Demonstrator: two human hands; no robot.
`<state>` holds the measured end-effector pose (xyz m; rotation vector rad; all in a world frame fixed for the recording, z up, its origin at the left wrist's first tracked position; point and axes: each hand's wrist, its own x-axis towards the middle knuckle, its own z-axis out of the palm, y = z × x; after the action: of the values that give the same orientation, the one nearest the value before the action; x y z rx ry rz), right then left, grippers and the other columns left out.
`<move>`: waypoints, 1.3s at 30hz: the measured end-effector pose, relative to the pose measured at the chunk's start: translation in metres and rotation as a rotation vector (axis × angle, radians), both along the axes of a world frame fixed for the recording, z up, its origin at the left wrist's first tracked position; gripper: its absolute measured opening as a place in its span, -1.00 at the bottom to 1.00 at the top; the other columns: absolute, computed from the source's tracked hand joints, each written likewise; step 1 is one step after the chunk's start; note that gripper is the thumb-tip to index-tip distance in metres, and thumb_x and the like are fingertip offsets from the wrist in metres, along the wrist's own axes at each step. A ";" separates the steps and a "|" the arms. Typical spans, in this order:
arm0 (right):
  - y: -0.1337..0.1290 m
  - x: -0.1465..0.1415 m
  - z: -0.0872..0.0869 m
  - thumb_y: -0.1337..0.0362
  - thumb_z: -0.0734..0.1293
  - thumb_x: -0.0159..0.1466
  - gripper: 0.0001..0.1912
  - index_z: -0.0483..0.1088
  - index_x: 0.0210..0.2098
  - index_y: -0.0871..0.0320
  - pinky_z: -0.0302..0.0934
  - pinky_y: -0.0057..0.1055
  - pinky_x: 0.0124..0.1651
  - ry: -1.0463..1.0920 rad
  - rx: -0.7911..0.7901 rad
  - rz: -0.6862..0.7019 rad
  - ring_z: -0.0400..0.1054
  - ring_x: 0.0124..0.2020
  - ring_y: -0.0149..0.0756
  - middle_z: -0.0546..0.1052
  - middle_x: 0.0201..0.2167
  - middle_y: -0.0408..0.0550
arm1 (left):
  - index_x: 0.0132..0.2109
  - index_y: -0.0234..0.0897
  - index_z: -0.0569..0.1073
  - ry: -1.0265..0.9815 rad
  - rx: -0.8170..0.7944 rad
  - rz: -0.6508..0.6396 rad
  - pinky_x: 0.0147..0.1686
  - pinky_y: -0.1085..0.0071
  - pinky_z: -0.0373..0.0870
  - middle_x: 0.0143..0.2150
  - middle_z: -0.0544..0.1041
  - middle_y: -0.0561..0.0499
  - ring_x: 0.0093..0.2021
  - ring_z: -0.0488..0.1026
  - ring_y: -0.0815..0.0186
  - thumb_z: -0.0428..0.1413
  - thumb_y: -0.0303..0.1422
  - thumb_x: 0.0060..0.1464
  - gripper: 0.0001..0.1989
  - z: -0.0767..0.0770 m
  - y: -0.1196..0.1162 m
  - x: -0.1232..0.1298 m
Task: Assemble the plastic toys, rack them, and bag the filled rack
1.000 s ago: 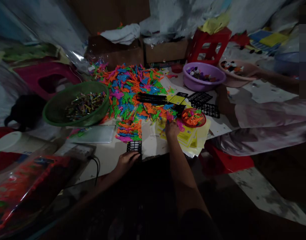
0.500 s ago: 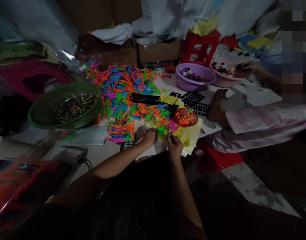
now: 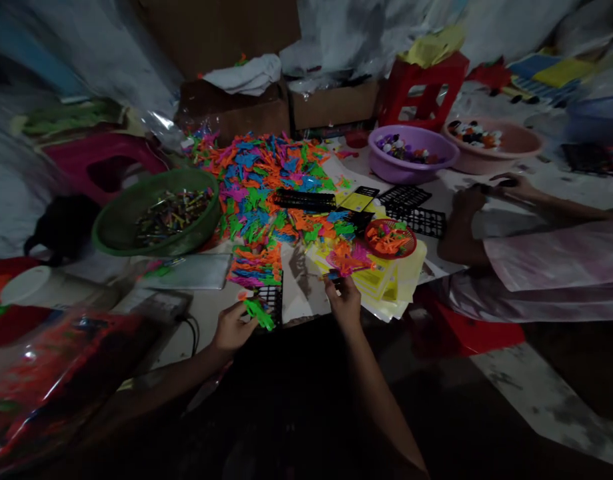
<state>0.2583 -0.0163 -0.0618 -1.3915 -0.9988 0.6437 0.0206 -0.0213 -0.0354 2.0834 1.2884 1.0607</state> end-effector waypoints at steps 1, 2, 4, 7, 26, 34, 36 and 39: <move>-0.002 -0.006 -0.002 0.15 0.30 0.09 -0.77 0.36 -0.34 0.17 0.22 -0.46 -0.39 -0.038 -0.004 0.079 0.32 -0.48 -0.40 0.45 -0.50 -0.13 | -0.33 -0.25 0.47 -0.032 -0.016 0.056 -0.37 0.50 0.41 -0.39 0.56 0.02 -0.41 0.48 0.36 0.08 -0.40 -0.08 -0.89 -0.006 -0.001 -0.012; -0.003 -0.013 -0.004 0.15 0.29 0.10 -0.79 0.37 -0.34 0.17 0.24 -0.44 -0.37 -0.091 -0.015 0.166 0.33 -0.46 -0.38 0.46 -0.50 -0.12 | -0.34 -0.26 0.47 -0.067 -0.033 0.116 -0.37 0.50 0.42 -0.39 0.56 0.02 -0.41 0.48 0.36 0.09 -0.39 -0.09 -0.88 -0.013 0.000 -0.021; -0.004 -0.023 -0.008 0.15 0.29 0.10 -0.80 0.40 -0.38 0.16 0.26 -0.40 -0.32 -0.213 -0.049 0.330 0.37 -0.42 -0.34 0.49 -0.47 -0.10 | -0.37 -0.28 0.47 -0.131 -0.069 0.237 -0.39 0.50 0.42 -0.42 0.56 0.02 -0.42 0.48 0.36 0.11 -0.35 -0.11 -0.88 -0.027 0.003 -0.034; -0.002 -0.035 -0.016 0.14 0.26 0.12 -0.78 0.44 -0.37 0.15 0.29 -0.33 -0.22 -0.351 -0.078 0.497 0.40 -0.32 -0.26 0.53 -0.38 -0.05 | -0.42 -0.30 0.48 -0.187 -0.117 0.359 -0.39 0.49 0.41 -0.46 0.55 0.02 -0.45 0.47 0.36 0.16 -0.30 -0.14 -0.85 -0.048 0.009 -0.039; 0.021 -0.066 -0.050 0.41 0.13 0.15 -0.67 0.41 -0.15 0.16 0.23 -0.31 -0.01 -0.800 -0.068 0.490 0.34 -0.10 -0.25 0.50 -0.19 0.01 | -0.45 -0.33 0.48 -0.185 -0.252 0.372 -0.38 0.45 0.37 -0.47 0.52 -0.04 -0.45 0.45 0.34 0.17 -0.24 -0.14 -0.79 -0.074 0.037 -0.021; 0.017 -0.080 -0.041 0.32 0.18 0.15 -0.73 0.42 -0.20 0.20 0.27 -0.34 -0.13 -0.741 -0.215 0.374 0.38 -0.20 -0.23 0.52 -0.27 0.04 | -0.46 -0.29 0.42 -0.092 -0.208 0.392 -0.43 0.50 0.32 -0.49 0.49 0.03 -0.47 0.41 0.38 0.14 -0.23 -0.12 -0.80 -0.070 0.037 -0.018; 0.015 -0.083 -0.042 0.23 0.19 0.17 -0.72 0.41 -0.21 0.21 0.28 -0.33 -0.16 -0.697 -0.241 0.305 0.40 -0.23 -0.21 0.52 -0.29 0.05 | -0.47 -0.29 0.41 -0.094 -0.222 0.402 -0.45 0.52 0.30 -0.50 0.48 0.05 -0.49 0.40 0.39 0.14 -0.23 -0.13 -0.80 -0.069 0.038 -0.017; 0.014 -0.087 -0.041 0.16 0.19 0.18 -0.71 0.41 -0.23 0.19 0.27 -0.35 -0.18 -0.677 -0.225 0.261 0.40 -0.24 -0.23 0.52 -0.28 0.03 | -0.49 -0.29 0.40 -0.125 -0.245 0.401 -0.48 0.53 0.29 -0.53 0.47 0.06 -0.50 0.40 0.40 0.14 -0.22 -0.14 -0.79 -0.069 0.039 -0.016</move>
<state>0.1713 -0.0018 -0.1030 -1.7433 -1.7050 0.4860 0.0041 0.0181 -0.1044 1.5922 1.7193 1.1081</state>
